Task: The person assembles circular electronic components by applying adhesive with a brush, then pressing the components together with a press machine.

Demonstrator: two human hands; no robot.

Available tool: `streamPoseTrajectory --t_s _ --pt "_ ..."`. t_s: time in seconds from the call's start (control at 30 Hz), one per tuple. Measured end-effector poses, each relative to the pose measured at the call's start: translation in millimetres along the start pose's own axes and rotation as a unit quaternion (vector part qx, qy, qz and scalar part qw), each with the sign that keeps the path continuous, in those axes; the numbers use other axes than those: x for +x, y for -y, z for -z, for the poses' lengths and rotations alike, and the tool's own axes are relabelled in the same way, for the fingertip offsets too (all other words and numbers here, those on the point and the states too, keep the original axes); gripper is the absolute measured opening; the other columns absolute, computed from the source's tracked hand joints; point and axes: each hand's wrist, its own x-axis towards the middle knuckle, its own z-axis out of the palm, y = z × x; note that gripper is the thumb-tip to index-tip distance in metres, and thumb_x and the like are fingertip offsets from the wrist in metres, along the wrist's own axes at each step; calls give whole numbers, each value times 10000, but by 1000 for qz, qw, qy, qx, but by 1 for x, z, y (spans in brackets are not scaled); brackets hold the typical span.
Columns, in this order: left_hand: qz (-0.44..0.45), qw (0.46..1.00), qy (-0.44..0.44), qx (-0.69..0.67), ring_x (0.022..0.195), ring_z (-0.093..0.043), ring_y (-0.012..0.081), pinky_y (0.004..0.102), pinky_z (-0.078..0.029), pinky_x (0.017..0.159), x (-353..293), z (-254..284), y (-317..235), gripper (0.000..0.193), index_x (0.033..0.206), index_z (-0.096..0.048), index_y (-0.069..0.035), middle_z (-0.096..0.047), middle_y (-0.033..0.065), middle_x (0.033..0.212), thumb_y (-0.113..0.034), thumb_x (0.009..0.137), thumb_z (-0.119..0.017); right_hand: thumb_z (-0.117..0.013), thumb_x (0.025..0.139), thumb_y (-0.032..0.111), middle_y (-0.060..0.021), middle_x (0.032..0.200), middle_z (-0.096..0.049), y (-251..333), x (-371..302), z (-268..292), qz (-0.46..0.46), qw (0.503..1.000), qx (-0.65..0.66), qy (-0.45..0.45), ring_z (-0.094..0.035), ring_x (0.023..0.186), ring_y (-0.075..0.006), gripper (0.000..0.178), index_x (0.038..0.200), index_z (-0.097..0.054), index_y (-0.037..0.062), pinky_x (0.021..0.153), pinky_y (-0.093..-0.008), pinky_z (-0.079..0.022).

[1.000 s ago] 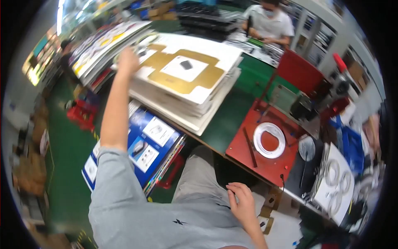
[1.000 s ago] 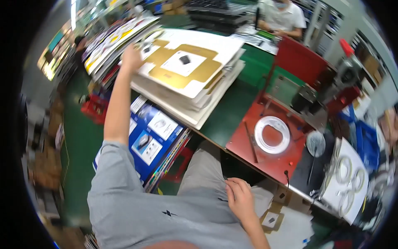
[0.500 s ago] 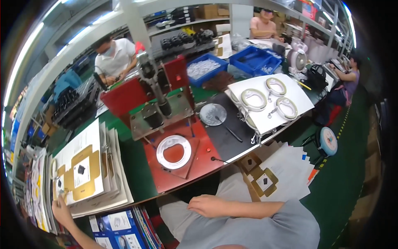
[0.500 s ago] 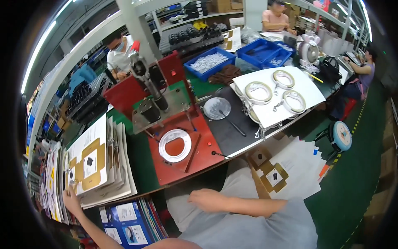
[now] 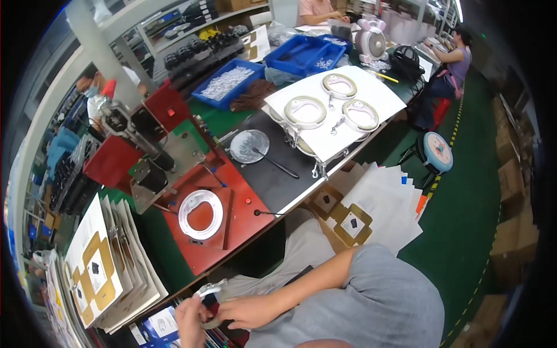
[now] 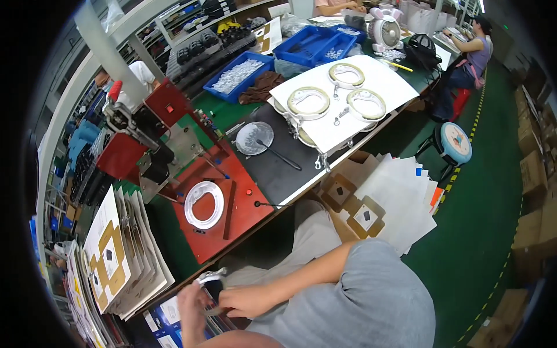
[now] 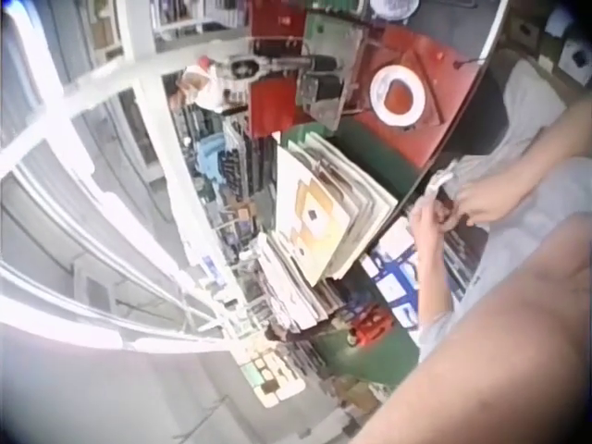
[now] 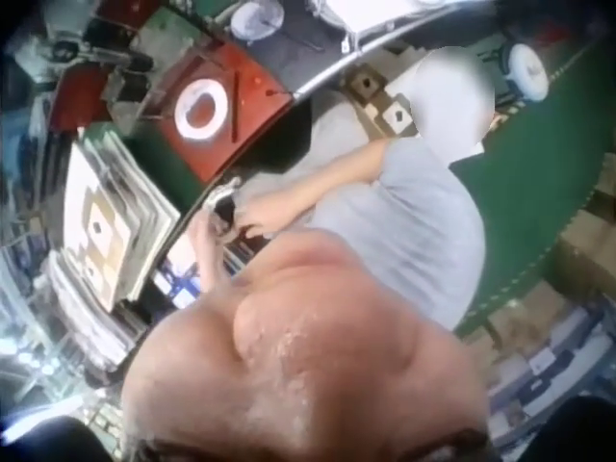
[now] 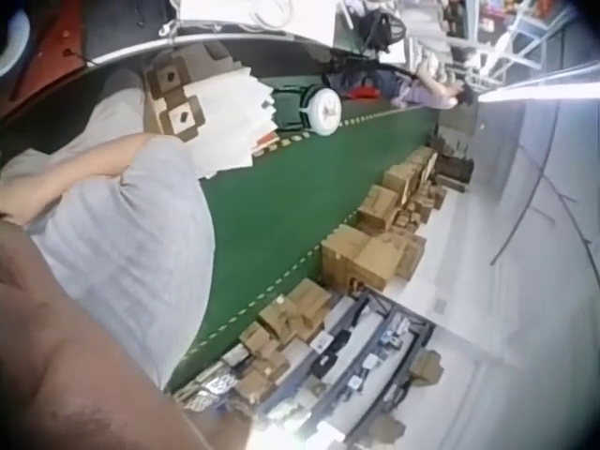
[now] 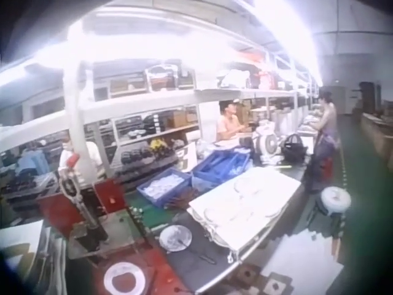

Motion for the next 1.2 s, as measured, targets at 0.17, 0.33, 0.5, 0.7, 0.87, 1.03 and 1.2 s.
streamPoseTrajectory --t_s 0.17,0.33,0.5,0.7,0.87,1.03,1.2 --pt "266 868 -15 -419 617 -540 141 305 -541 692 26 -34 54 357 770 -589 -117 -551 -10 664 -337 1049 -622 -572 1039 301 -210 1077 -635 -18 -25 -5 -108 990 -73 48 -636 1009 -391 355 1178 -615 -23 899 -467 -510" --pt "258 922 -46 -284 674 -625 119 274 -568 719 13 -71 35 289 850 -654 -102 -659 9 738 -292 1063 -605 -534 1078 327 -143 782 -656 19 -37 59 -164 980 92 -65 -664 756 -290 351 976 -683 27 709 -399 -509" --pt "-170 985 -9 -10 807 -656 141 259 -523 811 22 -53 60 73 1028 -664 -17 -656 44 830 -72 1031 -617 -464 1133 360 64 681 -523 41 -41 108 -185 932 276 -146 -420 613 -30 495 812 -686 57 571 -242 -362" --pt "-246 946 187 -98 1005 -707 245 369 -542 933 26 -78 12 381 1251 -605 61 -736 199 1106 -268 1131 -454 -668 1049 308 38 858 -648 47 -36 156 -91 923 259 -269 -558 798 -30 271 952 -706 58 717 -220 -468" --pt "-275 939 203 -35 1040 -726 289 406 -571 953 31 -99 -18 373 1362 -540 78 -735 213 1118 -184 1098 -513 -666 1045 183 -45 1032 -708 79 -29 173 -88 907 184 -369 -636 961 -85 226 1128 -696 -25 859 -257 -515" --pt "-307 935 163 -64 1005 -721 257 389 -576 944 40 -114 -22 392 1357 -547 104 -720 174 1084 -198 1114 -489 -693 1023 239 -52 1082 -723 88 -31 176 -137 909 92 -383 -662 940 -110 360 1293 -680 1 848 -266 -522" --pt "-282 936 165 -132 941 -702 216 350 -567 895 50 -113 -16 402 1344 -553 77 -691 125 1019 -252 1126 -476 -496 1108 403 -127 993 -697 80 -33 174 -29 928 104 -357 -651 811 -143 634 1487 -464 -105 754 -268 -521"
